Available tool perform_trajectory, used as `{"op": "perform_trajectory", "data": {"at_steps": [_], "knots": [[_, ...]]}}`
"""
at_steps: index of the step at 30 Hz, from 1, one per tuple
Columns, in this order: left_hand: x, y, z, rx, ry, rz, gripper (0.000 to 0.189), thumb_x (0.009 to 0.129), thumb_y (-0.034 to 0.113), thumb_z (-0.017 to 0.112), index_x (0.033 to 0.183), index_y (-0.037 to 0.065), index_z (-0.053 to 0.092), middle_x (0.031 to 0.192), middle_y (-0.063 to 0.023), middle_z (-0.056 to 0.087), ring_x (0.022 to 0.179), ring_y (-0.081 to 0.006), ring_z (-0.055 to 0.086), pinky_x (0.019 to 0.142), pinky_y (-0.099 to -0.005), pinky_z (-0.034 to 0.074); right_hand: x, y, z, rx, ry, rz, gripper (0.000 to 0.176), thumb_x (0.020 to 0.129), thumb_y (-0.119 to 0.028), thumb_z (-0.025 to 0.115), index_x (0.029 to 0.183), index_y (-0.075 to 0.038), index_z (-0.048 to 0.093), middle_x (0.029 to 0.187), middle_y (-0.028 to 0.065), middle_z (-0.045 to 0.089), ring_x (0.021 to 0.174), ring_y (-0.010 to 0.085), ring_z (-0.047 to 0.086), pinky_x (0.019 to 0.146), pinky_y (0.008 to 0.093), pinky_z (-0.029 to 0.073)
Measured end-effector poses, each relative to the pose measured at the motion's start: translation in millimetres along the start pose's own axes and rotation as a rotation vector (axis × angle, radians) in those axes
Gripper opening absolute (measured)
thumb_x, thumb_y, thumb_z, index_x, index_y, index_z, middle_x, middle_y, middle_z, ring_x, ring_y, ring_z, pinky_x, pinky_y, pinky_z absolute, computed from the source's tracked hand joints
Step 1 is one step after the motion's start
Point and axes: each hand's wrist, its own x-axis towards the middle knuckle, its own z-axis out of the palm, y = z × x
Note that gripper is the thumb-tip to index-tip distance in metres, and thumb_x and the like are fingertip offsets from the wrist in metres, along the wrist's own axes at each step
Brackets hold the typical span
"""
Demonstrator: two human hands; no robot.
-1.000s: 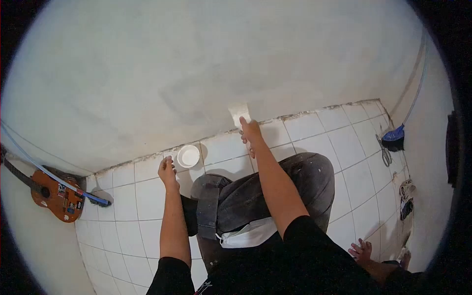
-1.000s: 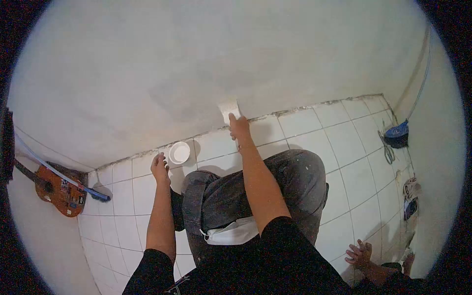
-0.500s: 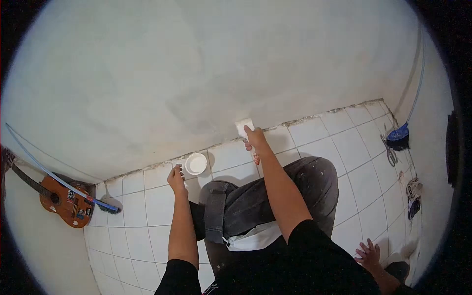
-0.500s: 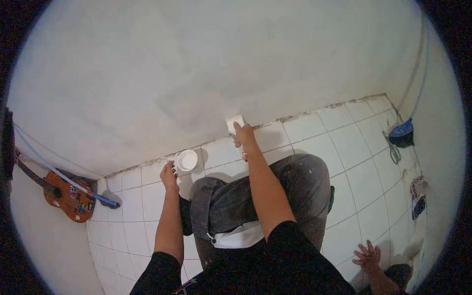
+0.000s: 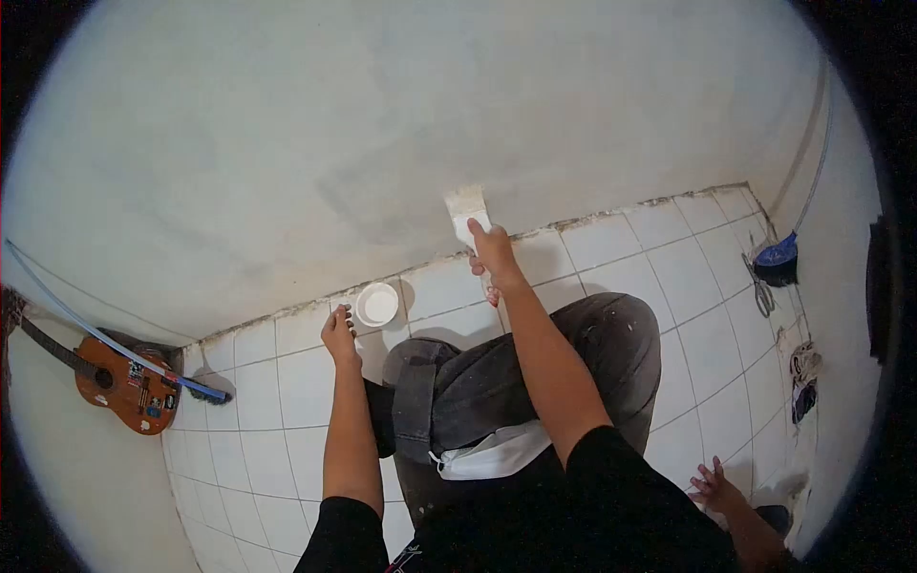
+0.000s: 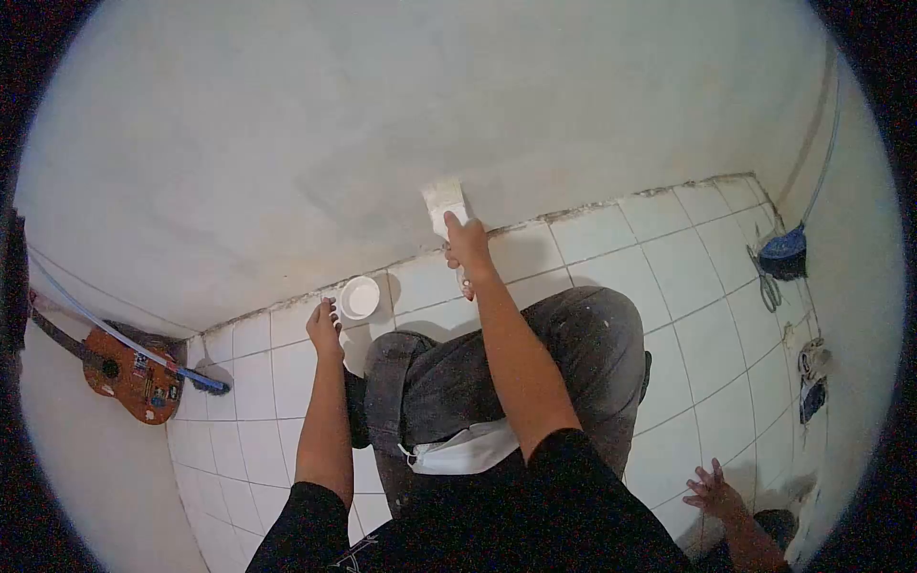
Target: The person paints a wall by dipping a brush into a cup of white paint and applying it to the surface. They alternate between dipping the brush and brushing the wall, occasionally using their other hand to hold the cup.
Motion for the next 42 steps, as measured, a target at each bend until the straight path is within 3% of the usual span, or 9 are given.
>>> {"op": "perform_trajectory", "data": {"at_steps": [4, 13, 16, 18, 22, 29, 31, 37, 42], "knots": [[-0.6, -0.2, -3.6, -0.005, -0.006, 0.006, 0.025, 0.09, 0.031, 0.06, 0.095, 0.007, 0.066, 0.086, 0.0014, 0.056, 0.073, -0.0085, 0.047, 0.058, -0.0229, 0.038, 30.4, 27.2, -3.4, -0.117, 0.065, -0.011, 0.033, 0.089, -0.029, 0.058, 0.089, 0.002, 0.046, 0.063, 0.0076, 0.047, 0.042, 0.0143, 0.042, 0.034, 0.0295, 0.03], [-1.7, 1.5, 2.3, -0.004, 0.033, 0.027, 0.017, 0.09, 0.021, 0.059, 0.095, 0.005, 0.064, 0.081, -0.0003, 0.056, 0.069, -0.0074, 0.048, 0.054, -0.0206, 0.038, 42.0, 57.8, -45.0, -0.146, -0.116, 0.204, 0.033, 0.091, -0.028, 0.054, 0.083, 0.003, 0.05, 0.056, 0.0109, 0.048, 0.04, 0.0148, 0.041, 0.034, 0.0305, 0.03], [-1.5, 0.5, 3.7, -0.014, 0.03, 0.011, 0.016, 0.09, 0.02, 0.059, 0.095, 0.005, 0.064, 0.081, -0.0003, 0.056, 0.069, -0.0074, 0.048, 0.053, -0.0206, 0.038, 35.6, 40.4, -44.5, -0.167, -0.054, 0.213, 0.036, 0.087, -0.029, 0.054, 0.081, 0.006, 0.054, 0.053, 0.014, 0.051, 0.036, 0.021, 0.045, 0.035, 0.0377, 0.034], [-1.7, 0.2, 1.4, -0.027, 0.024, 0.014, 0.016, 0.09, 0.02, 0.059, 0.095, 0.006, 0.064, 0.082, -0.0003, 0.056, 0.069, -0.0069, 0.048, 0.053, -0.0202, 0.037, 30.5, 28.6, -35.0, -0.171, 0.074, 0.081, 0.037, 0.088, -0.03, 0.056, 0.09, 0.006, 0.051, 0.057, 0.0116, 0.052, 0.037, 0.0182, 0.043, 0.035, 0.0353, 0.034], [-5.5, 3.2, -0.4, -0.059, 0.036, 0.011, 0.015, 0.091, 0.019, 0.059, 0.095, 0.006, 0.064, 0.08, 0.0003, 0.056, 0.066, -0.0062, 0.047, 0.052, -0.0194, 0.037, 23.4, 11.8, -24.7, -0.041, 0.04, 0.04, 0.043, 0.089, -0.035, 0.061, 0.102, 0.001, 0.041, 0.062, 0.0062, 0.048, 0.039, 0.0129, 0.041, 0.033, 0.029, 0.03], [-3.0, 1.4, -0.3, -0.069, 0.044, 0.005, 0.016, 0.09, 0.021, 0.06, 0.094, 0.006, 0.064, 0.08, 0.0002, 0.056, 0.065, -0.0062, 0.047, 0.052, -0.0195, 0.037, -17.1, -19.0, -13.0, 0.168, -0.126, -0.138, 0.033, 0.091, -0.037, 0.059, 0.092, -0.005, 0.048, 0.062, 0.0024, 0.044, 0.04, 0.0083, 0.033, 0.034, 0.0236, 0.023], [-1.4, 0.4, -0.6, -0.01, 0.023, -0.011, 0.015, 0.089, 0.024, 0.059, 0.093, 0.011, 0.064, 0.087, 0.0018, 0.055, 0.074, -0.0081, 0.048, 0.061, -0.0228, 0.04, -18.3, -18.5, -7.4, 0.132, -0.108, -0.137, 0.034, 0.091, -0.037, 0.058, 0.091, -0.005, 0.048, 0.062, 0.0026, 0.044, 0.041, 0.0088, 0.035, 0.034, 0.024, 0.025], [3.5, -6.0, -4.6, -0.052, -0.007, -0.003, 0.014, 0.09, 0.024, 0.059, 0.093, 0.011, 0.064, 0.086, 0.0016, 0.055, 0.074, -0.008, 0.049, 0.061, -0.0227, 0.04, 12.1, 9.8, 1.1, -0.19, 0.083, -0.021, 0.042, 0.091, -0.036, 0.058, 0.097, 0.003, 0.046, 0.066, 0.0073, 0.047, 0.043, 0.0138, 0.044, 0.034, 0.0274, 0.032], [0.8, -1.0, 0.8, -0.017, 0.004, -0.009, 0.016, 0.089, 0.026, 0.06, 0.094, 0.011, 0.064, 0.085, 0.0015, 0.055, 0.074, -0.0081, 0.049, 0.06, -0.023, 0.04, 36.1, 40.6, -18.7, -0.247, -0.003, 0.077, 0.043, 0.089, -0.032, 0.06, 0.094, 0.009, 0.046, 0.058, 0.0105, 0.049, 0.04, 0.0183, 0.046, 0.033, 0.0331, 0.034]]}}
